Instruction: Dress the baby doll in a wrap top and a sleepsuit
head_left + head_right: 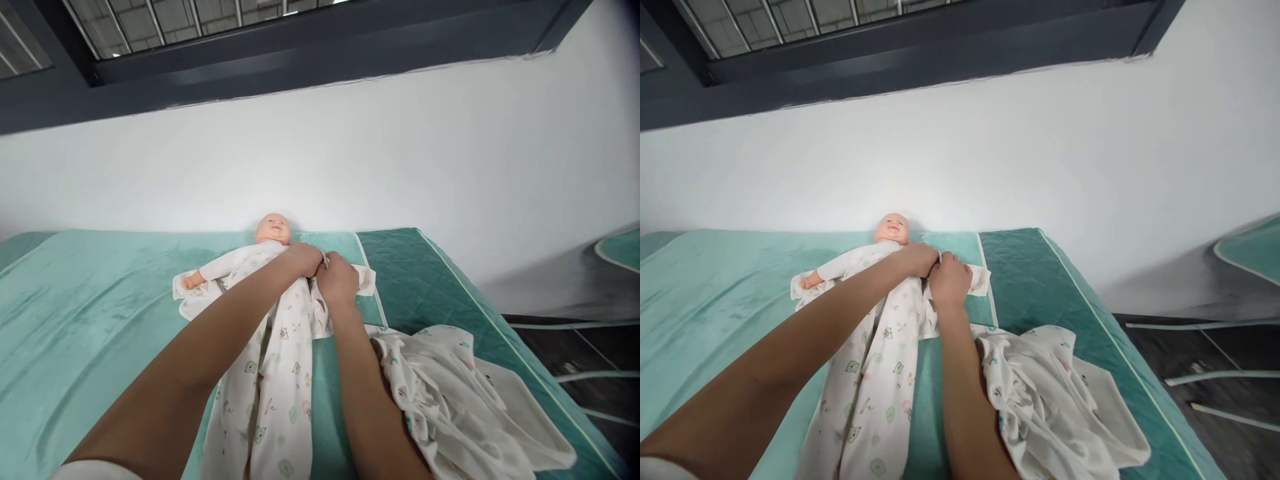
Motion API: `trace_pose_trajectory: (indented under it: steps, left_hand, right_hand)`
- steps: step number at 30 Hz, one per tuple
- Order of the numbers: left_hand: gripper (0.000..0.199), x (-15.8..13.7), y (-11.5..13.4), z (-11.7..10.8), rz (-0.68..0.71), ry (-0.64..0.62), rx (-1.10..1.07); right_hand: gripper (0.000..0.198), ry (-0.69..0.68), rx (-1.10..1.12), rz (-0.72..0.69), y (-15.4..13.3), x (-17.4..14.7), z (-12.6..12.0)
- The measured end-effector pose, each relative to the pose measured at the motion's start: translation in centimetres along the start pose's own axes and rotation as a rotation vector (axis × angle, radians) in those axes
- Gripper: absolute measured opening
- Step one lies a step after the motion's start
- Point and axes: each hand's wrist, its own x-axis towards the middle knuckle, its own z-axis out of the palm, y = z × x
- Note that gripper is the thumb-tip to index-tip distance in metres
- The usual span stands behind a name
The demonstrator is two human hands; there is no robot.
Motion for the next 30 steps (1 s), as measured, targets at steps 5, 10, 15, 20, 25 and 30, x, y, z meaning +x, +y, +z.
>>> trace_pose_trajectory:
  steps: [5,10,15,20,25,30]
  left_hand:
    - [0.033,-0.2,-0.1,0.0,-0.021,0.009,0.053]
    - [0.038,-2.8,-1.1,-1.6,-0.047,-0.006,0.09]
    - [0.038,-6.0,-3.6,-3.0,-0.093,0.006,0.08]
    - [0.03,-8.9,-6.3,-3.8,-0.138,0.025,0.066]
    - [0.026,-10.7,-7.2,-4.0,-0.176,0.023,0.057]
    - [0.031,-10.9,-6.5,-3.7,-0.188,0.045,0.049]
  right_hand:
    - [0.039,0.041,0.104,0.04,0.5,0.1,-0.2]
    - [0.038,0.109,0.226,0.094,0.7,-0.2,-0.3]
    - [0.038,0.133,0.337,0.095,0.7,-0.4,-0.6]
    - [0.041,0.118,0.551,0.093,1.1,0.0,-0.3]
    - [0.038,0.138,0.715,0.047,1.5,0.3,0.5]
    - [0.038,0.136,0.898,-0.009,1.7,0.8,1.5]
